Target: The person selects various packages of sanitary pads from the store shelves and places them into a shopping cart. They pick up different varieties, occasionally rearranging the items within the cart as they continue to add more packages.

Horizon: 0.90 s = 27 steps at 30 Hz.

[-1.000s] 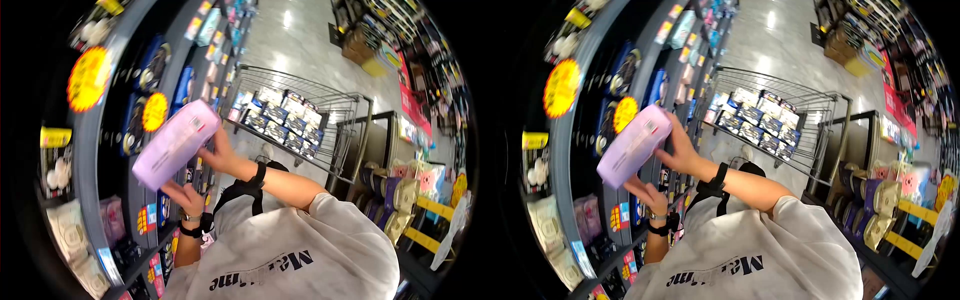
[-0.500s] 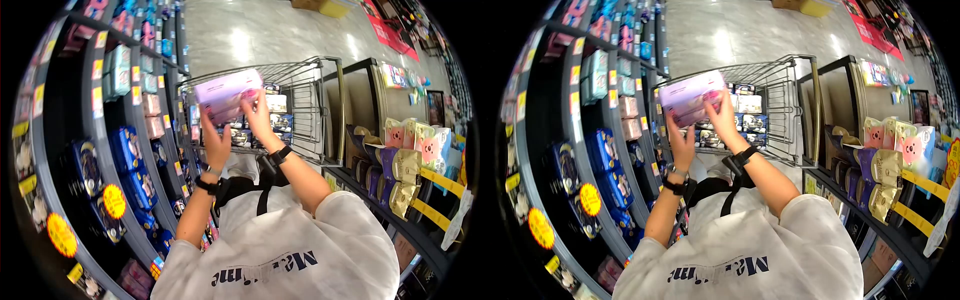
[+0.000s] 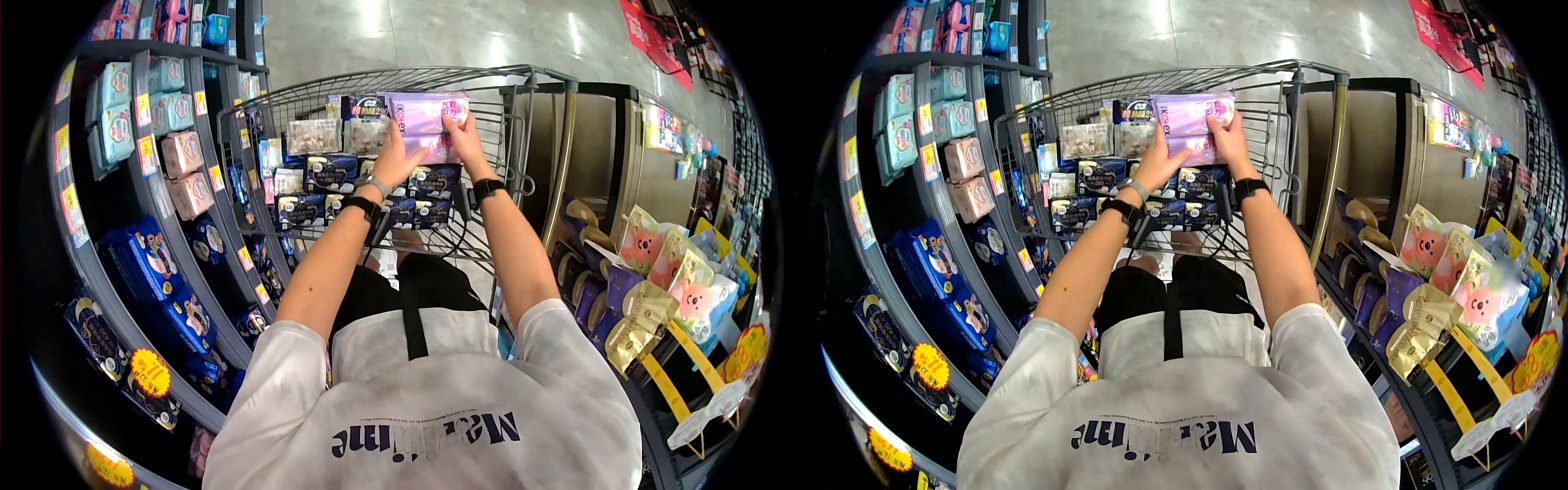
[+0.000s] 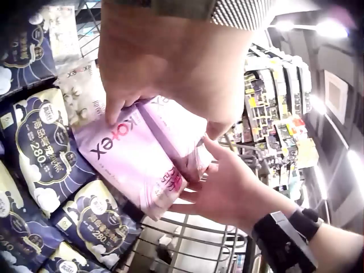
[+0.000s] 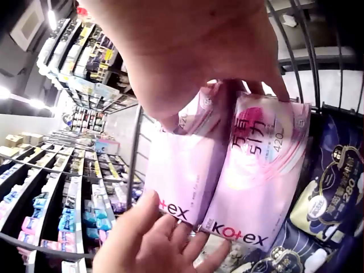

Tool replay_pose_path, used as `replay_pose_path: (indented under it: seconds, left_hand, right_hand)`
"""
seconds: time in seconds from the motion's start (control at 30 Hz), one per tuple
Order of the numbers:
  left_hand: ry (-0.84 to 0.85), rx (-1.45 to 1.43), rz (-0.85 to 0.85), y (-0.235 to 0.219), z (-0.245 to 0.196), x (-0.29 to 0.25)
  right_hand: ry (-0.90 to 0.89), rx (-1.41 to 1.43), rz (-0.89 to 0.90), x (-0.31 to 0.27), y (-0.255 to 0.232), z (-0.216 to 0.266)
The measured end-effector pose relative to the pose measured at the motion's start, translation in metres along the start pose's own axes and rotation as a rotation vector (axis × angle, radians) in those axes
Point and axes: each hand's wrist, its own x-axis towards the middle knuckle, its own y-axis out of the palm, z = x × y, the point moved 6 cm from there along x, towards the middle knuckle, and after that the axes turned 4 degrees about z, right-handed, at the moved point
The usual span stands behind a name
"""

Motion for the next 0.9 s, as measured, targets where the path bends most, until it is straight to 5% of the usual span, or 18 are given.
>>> replay_pose_path:
  seconds: [0.13,0.2,0.23,0.3,0.33,0.4,0.6,0.73,0.8,0.9]
  left_hand:
    - [-0.022,-0.027,0.082,-0.012,0.007,0.016]
    - [0.017,-0.068,0.195,-0.023,0.0,0.023]
    - [0.058,0.033,0.023,-0.033,-0.005,0.018]
    - [-0.003,-0.019,-0.004,-0.065,-0.015,0.008]
    - [-0.061,-0.077,-0.02,-0.081,-0.016,0.0]
    - [0.036,0.044,-0.28,-0.115,-0.007,-0.016]
    - [-0.054,0.218,-0.372,-0.179,0.031,-0.054]
    - [-0.223,0.249,-0.166,-0.165,0.073,-0.05]
    - [-0.358,0.294,-0.015,-0.147,0.098,-0.051]
    - [-0.239,0.446,-0.006,-0.134,0.102,-0.05]
  right_hand:
    - [0.169,-0.08,0.096,0.014,0.0,-0.002]
    - [0.094,-0.082,0.045,0.019,0.004,0.016]
    - [0.027,-0.248,-0.002,0.02,0.004,0.031]
    - [-0.217,-0.673,-0.203,0.012,0.012,0.064]
    - [-0.219,-0.664,-0.197,0.006,0.024,0.071]
    - [-0.152,-0.566,0.039,0.0,0.059,0.078]
    - [0.021,-0.677,0.416,-0.031,0.152,0.042]
    - [-0.025,-0.912,0.444,-0.045,0.153,0.029]
    - [0.132,-0.888,0.408,-0.037,0.15,0.002]
    - [-0.054,-1.01,0.312,-0.034,0.148,-0.004]
